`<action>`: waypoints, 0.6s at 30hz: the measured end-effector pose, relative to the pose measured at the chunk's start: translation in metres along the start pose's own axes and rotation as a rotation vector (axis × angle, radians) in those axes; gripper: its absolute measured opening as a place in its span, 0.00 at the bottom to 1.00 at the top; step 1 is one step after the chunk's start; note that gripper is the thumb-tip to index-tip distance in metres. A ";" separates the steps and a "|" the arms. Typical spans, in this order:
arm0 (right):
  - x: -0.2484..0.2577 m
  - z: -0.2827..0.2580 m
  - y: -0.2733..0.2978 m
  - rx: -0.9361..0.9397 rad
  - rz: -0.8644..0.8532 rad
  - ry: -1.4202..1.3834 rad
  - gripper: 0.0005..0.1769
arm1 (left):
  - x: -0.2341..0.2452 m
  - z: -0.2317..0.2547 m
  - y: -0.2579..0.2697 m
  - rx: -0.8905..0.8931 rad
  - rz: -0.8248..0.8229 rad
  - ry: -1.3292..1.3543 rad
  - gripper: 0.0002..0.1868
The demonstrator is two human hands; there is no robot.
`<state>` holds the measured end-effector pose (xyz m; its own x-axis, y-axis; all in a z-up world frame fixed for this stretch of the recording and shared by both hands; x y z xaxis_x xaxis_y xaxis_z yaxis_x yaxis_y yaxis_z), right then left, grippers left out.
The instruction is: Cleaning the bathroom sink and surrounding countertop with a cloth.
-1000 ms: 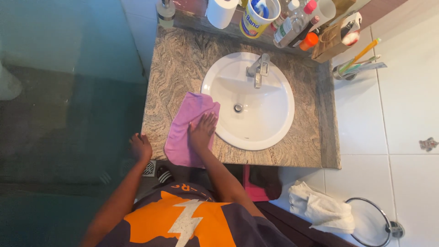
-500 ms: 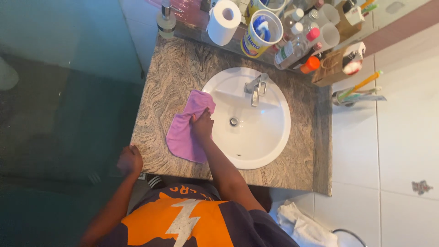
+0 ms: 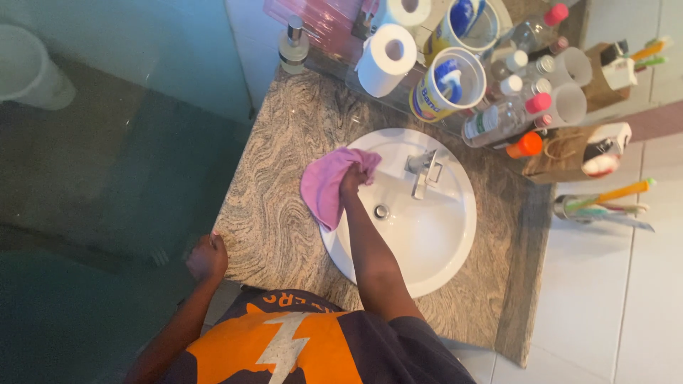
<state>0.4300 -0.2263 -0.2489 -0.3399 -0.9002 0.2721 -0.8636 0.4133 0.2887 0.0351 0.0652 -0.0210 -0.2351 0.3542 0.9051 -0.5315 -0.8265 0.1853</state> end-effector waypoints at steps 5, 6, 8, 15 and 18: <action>0.008 -0.030 0.022 -0.050 0.104 0.097 0.58 | 0.002 0.006 -0.002 0.067 -0.079 -0.012 0.28; 0.010 -0.033 0.026 -0.108 0.138 0.106 0.58 | 0.008 0.010 0.000 0.093 -0.101 -0.033 0.28; 0.016 -0.066 0.051 -0.072 0.061 -0.048 0.57 | 0.014 0.010 0.002 0.102 -0.095 -0.046 0.28; 0.050 -0.209 0.180 0.075 -0.158 0.432 0.34 | -0.007 -0.004 -0.003 0.055 -0.068 -0.048 0.27; 0.071 -0.255 0.244 0.210 -0.278 0.488 0.33 | -0.010 -0.004 0.000 0.048 -0.055 -0.089 0.26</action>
<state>0.2906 -0.1543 0.0748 0.0771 -0.7834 0.6167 -0.9677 0.0902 0.2356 0.0342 0.0635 -0.0318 -0.1325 0.3612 0.9230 -0.5015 -0.8277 0.2519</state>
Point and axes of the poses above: each hand's wrist, its own y-axis away from the middle knuckle, its own x-axis out of the back of the hand, z = x × y, the point moved 1 cm from there along -y, towards the middle knuckle, and after that the axes turned 6 degrees about x, right-handed, at the moved point
